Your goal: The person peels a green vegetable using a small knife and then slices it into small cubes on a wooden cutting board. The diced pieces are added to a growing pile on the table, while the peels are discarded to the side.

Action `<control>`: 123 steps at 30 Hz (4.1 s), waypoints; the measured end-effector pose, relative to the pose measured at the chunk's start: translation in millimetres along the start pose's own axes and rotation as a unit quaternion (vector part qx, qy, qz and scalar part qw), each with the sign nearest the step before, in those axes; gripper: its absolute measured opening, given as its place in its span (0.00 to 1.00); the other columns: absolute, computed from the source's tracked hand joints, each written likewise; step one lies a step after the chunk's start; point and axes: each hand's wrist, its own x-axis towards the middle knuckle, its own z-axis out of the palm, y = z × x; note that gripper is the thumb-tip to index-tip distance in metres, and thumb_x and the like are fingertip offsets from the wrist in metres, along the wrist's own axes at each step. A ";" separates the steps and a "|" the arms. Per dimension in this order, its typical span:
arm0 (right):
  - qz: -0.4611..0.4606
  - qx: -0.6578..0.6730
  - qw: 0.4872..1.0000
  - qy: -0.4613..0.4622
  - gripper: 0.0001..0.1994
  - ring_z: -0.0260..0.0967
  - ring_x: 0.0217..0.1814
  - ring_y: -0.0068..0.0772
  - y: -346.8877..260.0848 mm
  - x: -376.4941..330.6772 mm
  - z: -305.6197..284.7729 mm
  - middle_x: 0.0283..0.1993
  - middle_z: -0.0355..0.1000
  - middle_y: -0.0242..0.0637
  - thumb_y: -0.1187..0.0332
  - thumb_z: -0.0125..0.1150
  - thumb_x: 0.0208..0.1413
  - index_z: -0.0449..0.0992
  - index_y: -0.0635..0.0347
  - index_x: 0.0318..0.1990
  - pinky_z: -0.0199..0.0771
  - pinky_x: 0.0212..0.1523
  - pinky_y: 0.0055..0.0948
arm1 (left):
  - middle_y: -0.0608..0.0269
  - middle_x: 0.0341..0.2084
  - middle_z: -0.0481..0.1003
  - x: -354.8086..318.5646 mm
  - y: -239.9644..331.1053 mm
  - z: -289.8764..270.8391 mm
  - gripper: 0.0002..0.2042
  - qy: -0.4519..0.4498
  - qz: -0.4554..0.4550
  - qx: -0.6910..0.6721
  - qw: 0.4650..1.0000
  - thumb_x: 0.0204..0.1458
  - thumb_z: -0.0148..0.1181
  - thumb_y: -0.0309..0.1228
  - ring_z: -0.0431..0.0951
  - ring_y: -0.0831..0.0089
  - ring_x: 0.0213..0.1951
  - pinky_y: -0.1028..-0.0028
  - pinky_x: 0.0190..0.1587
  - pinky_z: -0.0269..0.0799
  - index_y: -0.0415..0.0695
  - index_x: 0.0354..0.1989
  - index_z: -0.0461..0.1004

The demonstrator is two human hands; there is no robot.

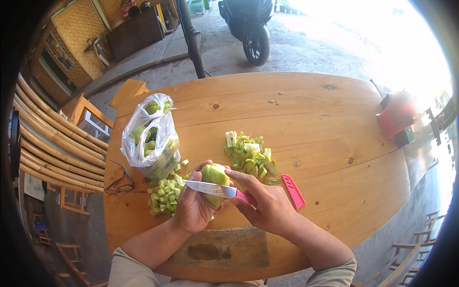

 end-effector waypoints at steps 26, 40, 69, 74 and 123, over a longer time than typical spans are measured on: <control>0.023 0.054 0.998 -0.008 0.16 0.68 0.18 0.26 -1.5 -1.7 -4.3 0.22 0.71 0.34 0.66 0.67 0.55 0.73 0.59 0.49 0.66 0.21 0.26 | 0.49 0.54 0.67 -4.5 5.2 6.3 0.23 -0.097 -0.009 0.057 0.994 0.63 0.52 0.40 0.74 0.66 0.51 0.67 0.50 0.75 0.46 0.61 0.54; 0.075 0.079 0.990 0.091 0.13 0.72 0.25 0.24 9.7 -1.3 6.2 0.27 0.75 0.38 0.70 0.61 0.59 0.72 0.62 0.51 0.71 0.27 0.24 | 0.47 0.53 0.68 -4.7 2.0 7.4 0.21 -0.092 -0.044 0.212 0.972 0.62 0.51 0.39 0.74 0.65 0.47 0.66 0.46 0.75 0.44 0.59 0.56; 0.001 -0.015 0.999 -0.035 0.31 0.65 0.17 0.27 -6.2 0.5 -12.3 0.23 0.71 0.34 0.72 0.66 0.53 0.64 0.53 0.66 0.64 0.20 0.27 | 0.57 0.59 0.67 -1.3 3.2 -6.0 0.22 -0.087 -0.077 -0.064 0.991 0.66 0.43 0.41 0.69 0.58 0.60 0.55 0.64 0.67 0.51 0.65 0.53; -0.003 -0.009 1.000 -0.023 0.30 0.64 0.17 0.27 -4.3 0.1 -9.2 0.20 0.67 0.32 0.72 0.66 0.52 0.66 0.53 0.64 0.62 0.20 0.27 | 0.58 0.53 0.69 -3.3 5.2 3.8 0.22 -0.054 -0.083 -0.078 0.992 0.65 0.46 0.34 0.74 0.62 0.54 0.59 0.59 0.72 0.48 0.65 0.49; 0.015 0.001 0.998 0.056 0.16 0.65 0.18 0.24 8.0 -1.1 6.2 0.22 0.70 0.34 0.72 0.64 0.56 0.73 0.58 0.52 0.65 0.21 0.24 | 0.51 0.56 0.67 -10.1 4.0 15.8 0.23 -0.053 -0.059 0.014 0.997 0.67 0.43 0.41 0.73 0.64 0.51 0.64 0.49 0.73 0.46 0.66 0.53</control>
